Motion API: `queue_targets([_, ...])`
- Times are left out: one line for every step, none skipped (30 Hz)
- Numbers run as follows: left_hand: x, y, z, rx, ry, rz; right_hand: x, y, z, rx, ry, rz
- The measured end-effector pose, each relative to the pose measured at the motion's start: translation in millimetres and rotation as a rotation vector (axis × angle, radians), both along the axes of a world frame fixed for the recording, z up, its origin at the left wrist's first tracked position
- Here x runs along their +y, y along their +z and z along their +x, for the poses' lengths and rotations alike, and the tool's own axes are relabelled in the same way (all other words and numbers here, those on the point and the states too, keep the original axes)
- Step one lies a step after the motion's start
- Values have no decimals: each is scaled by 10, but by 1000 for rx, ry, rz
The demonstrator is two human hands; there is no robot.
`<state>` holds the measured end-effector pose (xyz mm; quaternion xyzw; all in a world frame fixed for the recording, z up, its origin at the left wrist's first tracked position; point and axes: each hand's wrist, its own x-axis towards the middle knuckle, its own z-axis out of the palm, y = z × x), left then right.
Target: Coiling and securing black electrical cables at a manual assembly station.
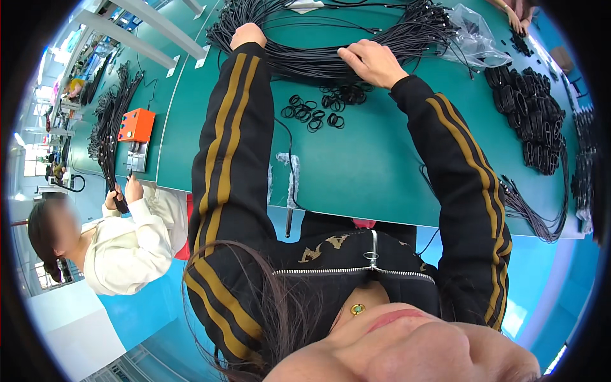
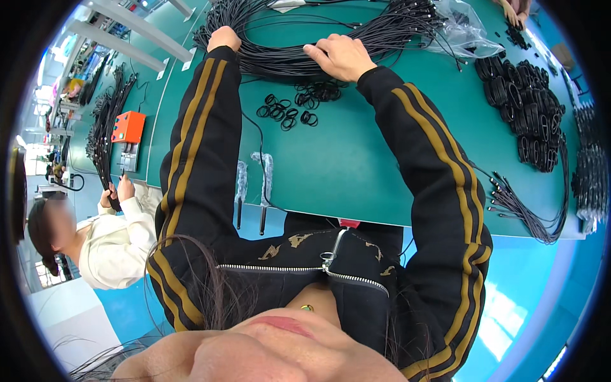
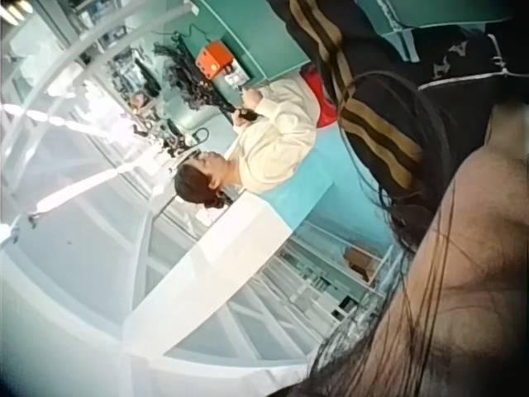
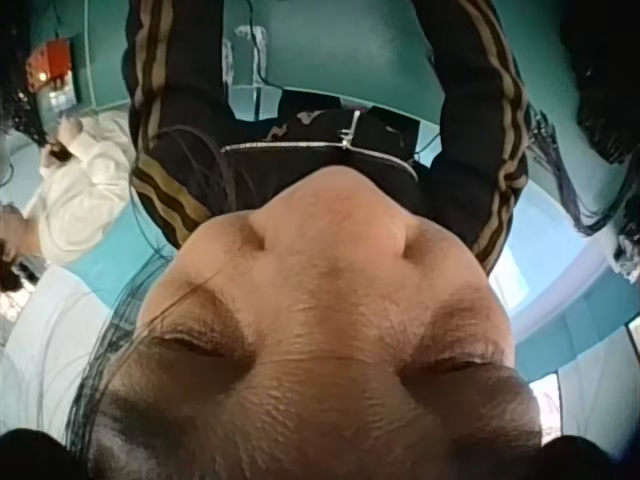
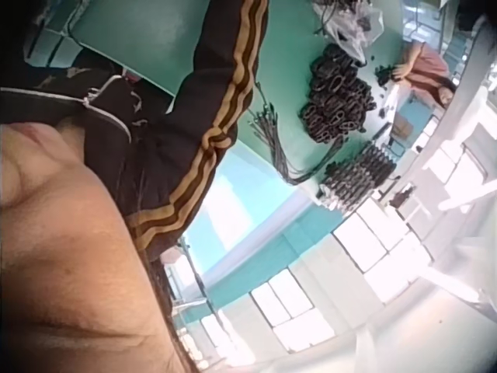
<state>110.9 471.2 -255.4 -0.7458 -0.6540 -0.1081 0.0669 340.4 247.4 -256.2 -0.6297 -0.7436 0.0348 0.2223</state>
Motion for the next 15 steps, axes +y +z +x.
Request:
queue_targets([51, 91, -16, -213, -72, -97, 19, 23, 0, 20, -46, 12])
queue_targets([72, 196, -24, -427, -146, -198, 44, 43, -20, 2, -56, -32])
queue_targets([43, 302, -20, -640, -220, -303, 69, 64, -66, 31, -39, 171])
queue_targets([-12, 446, -6, -642, -221, -303, 86, 97, -124, 62, -19, 373])
queue_targets([-80, 651, 10, -331, -522, 2, 92, 139, -208, 100, -36, 497])
queue_targets([-186, 871, 27, -1, -802, 308, 96, 208, -301, 98, 5, 576])
queue_targets([-337, 1068, 89, 0, -801, 309, 103, 323, -380, 175, 38, 417])
queue_targets([-507, 1255, 195, -496, -876, 134, 96, 481, -434, 248, 68, 259])
queue_targets([-695, 1432, 301, -995, -916, -57, 48, 665, -454, 310, 58, 73])
queue_targets([-890, 1593, 346, -1492, -917, -268, -33, 874, -432, 313, 89, 100])
queue_targets([-1071, 1758, 297, -1496, -926, -271, -130, 1122, -366, 404, 63, 130])
queue_targets([-1240, 1896, 225, -1252, -1051, 121, -244, 1384, -272, 498, 34, 159])
queue_targets([-1398, 1992, 153, -979, -1138, 498, -373, 1653, -177, 592, 3, 189])
queue_targets([-1535, 2049, 80, -989, -1146, 496, -511, 1901, -111, 535, 43, 297])
queue_targets([-1648, 2075, 0, -804, -1065, 597, -653, 2142, -68, 473, 77, 407])
